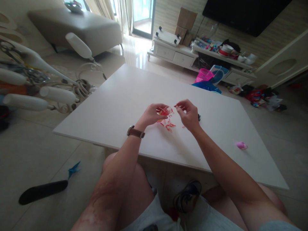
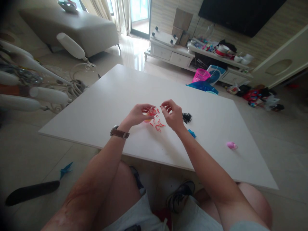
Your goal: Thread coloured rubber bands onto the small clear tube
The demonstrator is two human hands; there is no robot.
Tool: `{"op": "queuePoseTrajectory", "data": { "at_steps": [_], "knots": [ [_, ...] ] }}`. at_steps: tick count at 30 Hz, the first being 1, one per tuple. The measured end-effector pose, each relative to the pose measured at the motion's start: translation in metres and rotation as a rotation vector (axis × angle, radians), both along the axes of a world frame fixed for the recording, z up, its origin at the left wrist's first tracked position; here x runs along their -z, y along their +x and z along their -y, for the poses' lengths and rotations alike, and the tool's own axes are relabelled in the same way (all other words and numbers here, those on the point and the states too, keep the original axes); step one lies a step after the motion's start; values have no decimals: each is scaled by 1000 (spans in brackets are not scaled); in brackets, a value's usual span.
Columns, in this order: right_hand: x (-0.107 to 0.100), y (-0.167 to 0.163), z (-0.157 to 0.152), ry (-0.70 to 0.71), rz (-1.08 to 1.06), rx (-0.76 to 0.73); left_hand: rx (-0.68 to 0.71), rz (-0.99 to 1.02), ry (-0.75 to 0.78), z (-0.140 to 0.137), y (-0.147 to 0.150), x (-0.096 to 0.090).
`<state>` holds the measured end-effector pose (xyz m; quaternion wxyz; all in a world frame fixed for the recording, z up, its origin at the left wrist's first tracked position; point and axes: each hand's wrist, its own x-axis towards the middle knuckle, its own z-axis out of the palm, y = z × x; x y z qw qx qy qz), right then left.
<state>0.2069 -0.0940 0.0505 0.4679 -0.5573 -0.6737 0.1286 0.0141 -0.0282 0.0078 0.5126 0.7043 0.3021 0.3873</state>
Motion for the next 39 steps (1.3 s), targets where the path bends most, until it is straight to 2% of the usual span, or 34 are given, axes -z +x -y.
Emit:
{"op": "queuePoseTrajectory", "data": {
  "at_steps": [3, 8, 10, 13, 16, 22, 25, 28, 32, 39],
  "knots": [
    [13, 17, -4, -46, 32, 86, -28, 18, -2, 0, -4, -4],
    [62, 59, 10, -413, 321, 240, -76, 42, -20, 1, -10, -10],
    [83, 71, 23, -434, 380, 308, -90, 51, -29, 1, -11, -11],
    [101, 74, 38, -369, 365, 247, -127, 69, -32, 0, -11, -11],
    [104, 59, 38, -337, 280, 167, -155, 85, -39, 0, -11, -12],
    [96, 15, 18, -295, 49, -1, -248, 143, -67, -4, -22, -14],
    [95, 17, 14, -237, 40, 73, -294, 162, -55, -8, -31, -13],
    [101, 30, 14, -321, 106, 123, -314, 161, -45, -10, -36, -12],
    [106, 39, 12, -441, 155, -16, -319, 162, -50, -10, -34, -14],
    [98, 31, -12, -383, 131, -235, -306, 133, -49, -7, -27, -15]
  ]
}}
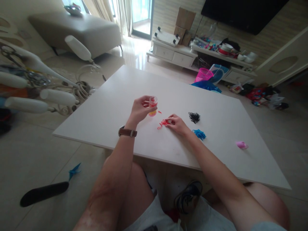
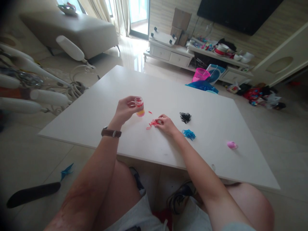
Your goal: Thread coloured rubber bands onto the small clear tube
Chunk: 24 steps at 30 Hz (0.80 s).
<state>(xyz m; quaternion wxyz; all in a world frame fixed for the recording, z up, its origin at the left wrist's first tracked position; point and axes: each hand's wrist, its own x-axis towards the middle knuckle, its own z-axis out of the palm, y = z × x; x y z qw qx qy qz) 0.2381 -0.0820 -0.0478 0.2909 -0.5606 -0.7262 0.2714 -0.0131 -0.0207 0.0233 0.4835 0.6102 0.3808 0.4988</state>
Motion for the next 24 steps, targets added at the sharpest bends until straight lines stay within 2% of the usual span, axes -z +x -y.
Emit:
{"op": "queuePoseTrajectory", "data": {
  "at_steps": [3, 6, 9, 11, 14, 17, 20, 24],
  "knots": [
    [4, -7, -2, 55, -30, 30, -12, -81, 30, 1, 0, 2],
    [5, -12, 0, 92, 26, 41, -48, -295, 153, 4, 0, 5],
    [-6, -12, 2, 132, 67, 65, -33, -541, 296, 8, 4, 8],
    [-20, -11, 5, 188, 65, 117, 23, -619, 333, 10, 8, 11],
    [-45, -12, 10, 286, 74, 152, 100, -638, 348, 13, 15, 14],
    [-64, -20, 13, 322, 96, 99, 151, -600, 353, 14, 21, 15],
    [-75, -29, 10, 335, 93, 48, 181, -531, 318, 14, 24, 15],
    [-85, -35, 5, 318, 2, 59, 198, -377, 196, 12, 24, 18]
  ]
}}
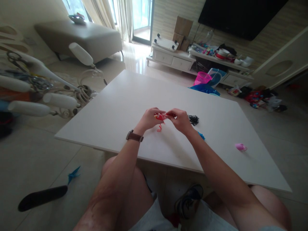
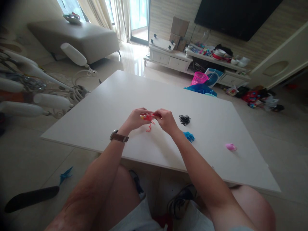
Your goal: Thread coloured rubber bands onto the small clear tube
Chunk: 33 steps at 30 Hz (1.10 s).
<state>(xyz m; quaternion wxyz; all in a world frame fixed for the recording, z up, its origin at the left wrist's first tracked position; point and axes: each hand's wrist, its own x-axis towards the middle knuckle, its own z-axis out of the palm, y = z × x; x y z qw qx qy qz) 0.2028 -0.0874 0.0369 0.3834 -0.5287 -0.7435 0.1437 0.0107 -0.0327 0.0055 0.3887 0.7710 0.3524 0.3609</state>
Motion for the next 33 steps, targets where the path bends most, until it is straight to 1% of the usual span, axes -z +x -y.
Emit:
{"op": "queuePoseTrajectory", "data": {
  "at_steps": [3, 5, 8, 11, 13, 15, 19, 22, 24, 26, 29, 31, 32, 33],
  "knots": [
    [-10, -3, -2, -8, -66, 30, 16, 104, -87, -2, 0, 0],
    [-20, -5, -4, 22, -46, 29, 10, 157, -119, -2, 1, -2],
    [-33, -7, -8, 73, 14, -26, 9, 227, -162, -1, 2, -7],
    [-43, -8, -12, 39, 5, -64, 23, 266, -187, 0, 3, -9],
    [-47, -9, -13, -6, -3, -69, 28, 282, -202, 0, 4, -9],
    [-49, -9, -13, -15, 6, -66, 28, 307, -227, 0, 5, -9],
    [-52, -11, -12, 52, 12, -109, 43, 366, -285, -1, 5, -9],
    [-52, -14, -10, 74, -66, -158, 47, 386, -312, 0, 5, -10],
    [-53, -16, -9, 76, -120, -160, 44, 396, -322, 1, 5, -11],
    [-53, -15, -9, 95, -140, -123, 37, 406, -326, 2, 6, -12],
    [-49, -8, -15, 159, -156, 14, 21, 410, -322, 2, 5, -13],
    [-38, 2, -23, 166, -163, 128, -24, 432, -306, -1, 1, -14],
    [-29, 8, -28, 133, -150, 172, -69, 454, -288, -3, -2, -14],
    [-19, 13, -32, 69, -120, 200, -124, 480, -266, -6, -5, -14]
  ]
}}
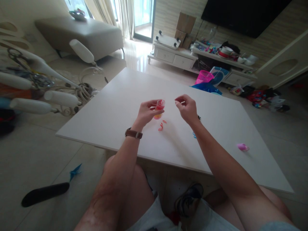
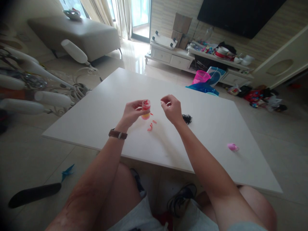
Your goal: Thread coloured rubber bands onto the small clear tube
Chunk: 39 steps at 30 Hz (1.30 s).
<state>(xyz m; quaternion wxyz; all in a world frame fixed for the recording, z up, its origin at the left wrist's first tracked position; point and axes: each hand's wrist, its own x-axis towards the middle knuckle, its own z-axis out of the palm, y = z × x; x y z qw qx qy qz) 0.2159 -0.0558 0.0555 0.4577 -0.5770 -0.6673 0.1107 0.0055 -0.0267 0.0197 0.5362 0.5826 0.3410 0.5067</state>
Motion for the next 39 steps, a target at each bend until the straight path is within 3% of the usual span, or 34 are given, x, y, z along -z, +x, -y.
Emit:
{"op": "queuePoseTrajectory", "data": {
  "at_steps": [5, 8, 12, 18, 24, 27, 34, 37, 39],
  "knots": [
    [63, 5, 2, -472, 166, -83, -217, 34, 9, -11, -16, 2],
    [89, -13, 21, -487, 170, -129, -249, 35, 5, -12, -19, 3],
    [104, -36, 39, -427, 82, -134, -245, 76, -15, -12, -18, 2],
    [103, -36, 26, -360, 206, -140, -231, 66, -16, -12, -16, 2],
    [88, -28, -32, -256, 144, -19, -239, 49, -8, -13, -17, 4],
    [91, -32, -50, -307, 128, -11, -231, 25, -14, -14, -17, 5],
    [109, -39, -37, -247, 270, -16, -190, -48, 13, -18, -14, 10],
    [94, -37, -35, -249, 181, 3, -202, -109, 27, -17, -13, 11],
    [73, -38, -33, -154, 15, 46, -205, -172, 46, -15, -13, 12]
  ]
}}
